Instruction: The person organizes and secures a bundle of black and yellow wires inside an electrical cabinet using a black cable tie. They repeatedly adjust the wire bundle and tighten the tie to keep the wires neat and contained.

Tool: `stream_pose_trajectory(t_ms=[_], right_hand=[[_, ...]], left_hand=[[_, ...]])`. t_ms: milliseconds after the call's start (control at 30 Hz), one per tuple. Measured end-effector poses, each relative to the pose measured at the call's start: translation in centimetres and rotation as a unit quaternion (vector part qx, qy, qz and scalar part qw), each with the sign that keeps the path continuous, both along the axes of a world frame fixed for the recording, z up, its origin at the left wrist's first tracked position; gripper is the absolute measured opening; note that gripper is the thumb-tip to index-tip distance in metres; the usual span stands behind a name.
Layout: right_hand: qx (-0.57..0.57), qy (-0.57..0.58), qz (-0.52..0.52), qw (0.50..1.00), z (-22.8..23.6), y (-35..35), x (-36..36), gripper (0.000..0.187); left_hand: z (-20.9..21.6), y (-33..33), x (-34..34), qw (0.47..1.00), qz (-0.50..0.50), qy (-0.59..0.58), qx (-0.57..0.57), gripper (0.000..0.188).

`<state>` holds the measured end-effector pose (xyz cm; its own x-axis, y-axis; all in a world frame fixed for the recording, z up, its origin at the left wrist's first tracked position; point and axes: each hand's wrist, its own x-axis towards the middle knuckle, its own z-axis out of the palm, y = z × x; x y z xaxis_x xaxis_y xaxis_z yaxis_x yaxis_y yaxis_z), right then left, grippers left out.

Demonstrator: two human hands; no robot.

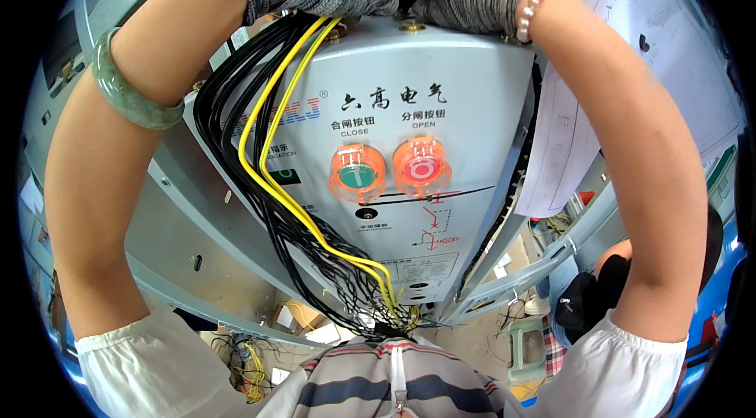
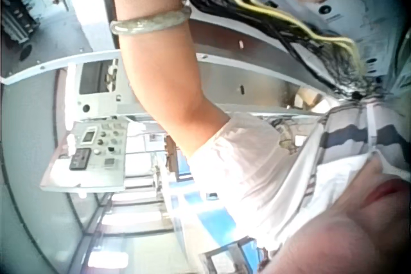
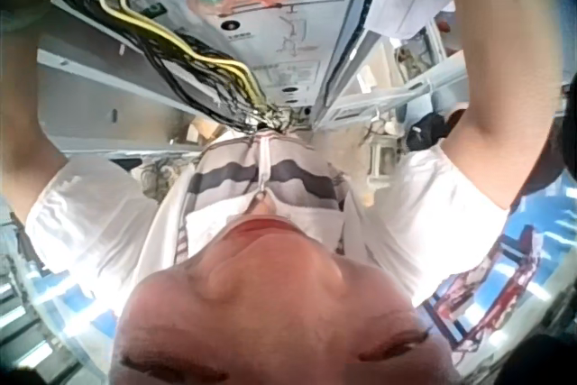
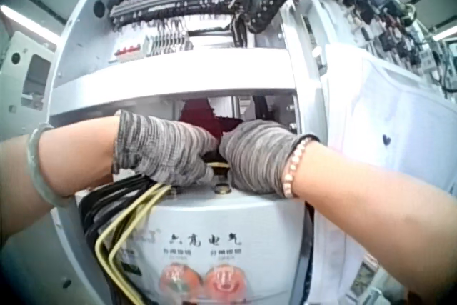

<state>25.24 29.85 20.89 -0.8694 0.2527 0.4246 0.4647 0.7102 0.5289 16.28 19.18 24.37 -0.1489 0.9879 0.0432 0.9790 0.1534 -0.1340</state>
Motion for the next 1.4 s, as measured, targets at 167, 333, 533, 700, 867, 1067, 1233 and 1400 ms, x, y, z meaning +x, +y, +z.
stream_pose_trajectory(t_ms=[167, 333, 533, 700, 867, 1067, 1233, 1400], right_hand=[[-0.001, -0.008, -0.027, 1.000, 0.8, -0.5, 1.1, 0.024], [0.021, -0.021, -0.027, 0.999, 0.8, -2.8, 2.3, 0.026], [-0.022, -0.061, -0.178, 0.982, 1.7, -4.7, 2.3, 0.025], [0.003, -0.117, -0.147, 0.982, 2.9, -3.4, 1.9, 0.028], [-0.136, -0.130, -0.197, 0.962, 3.6, -2.8, 0.9, 0.021], [-0.145, -0.097, 0.009, 0.985, 2.6, 1.4, -0.8, 0.017], [-0.275, -0.181, -0.140, 0.934, 3.3, 0.4, 0.3, 0.021], [-0.184, -0.010, -0.185, 0.965, 1.3, -1.0, -0.4, 0.023]], left_hand=[[-0.3, 0.3, -0.3, 0.994, -0.094, 0.040, 0.036, 0.049], [0.5, 0.8, -2.7, 0.994, -0.105, -0.012, -0.030, 0.049], [0.9, 2.8, -5.3, 0.948, -0.122, -0.282, -0.083, 0.043], [0.6, 1.6, -5.4, 0.958, -0.208, -0.193, -0.024, 0.037], [0.8, 2.4, -5.1, 0.955, -0.222, -0.196, -0.022, 0.035], [0.6, 2.6, -7.4, 0.926, -0.251, -0.278, -0.046, 0.034], [0.0, 3.7, -8.0, 0.904, -0.289, -0.311, -0.052, 0.031], [0.0, 4.9, -8.1, 0.890, -0.297, -0.342, -0.053, 0.027]])
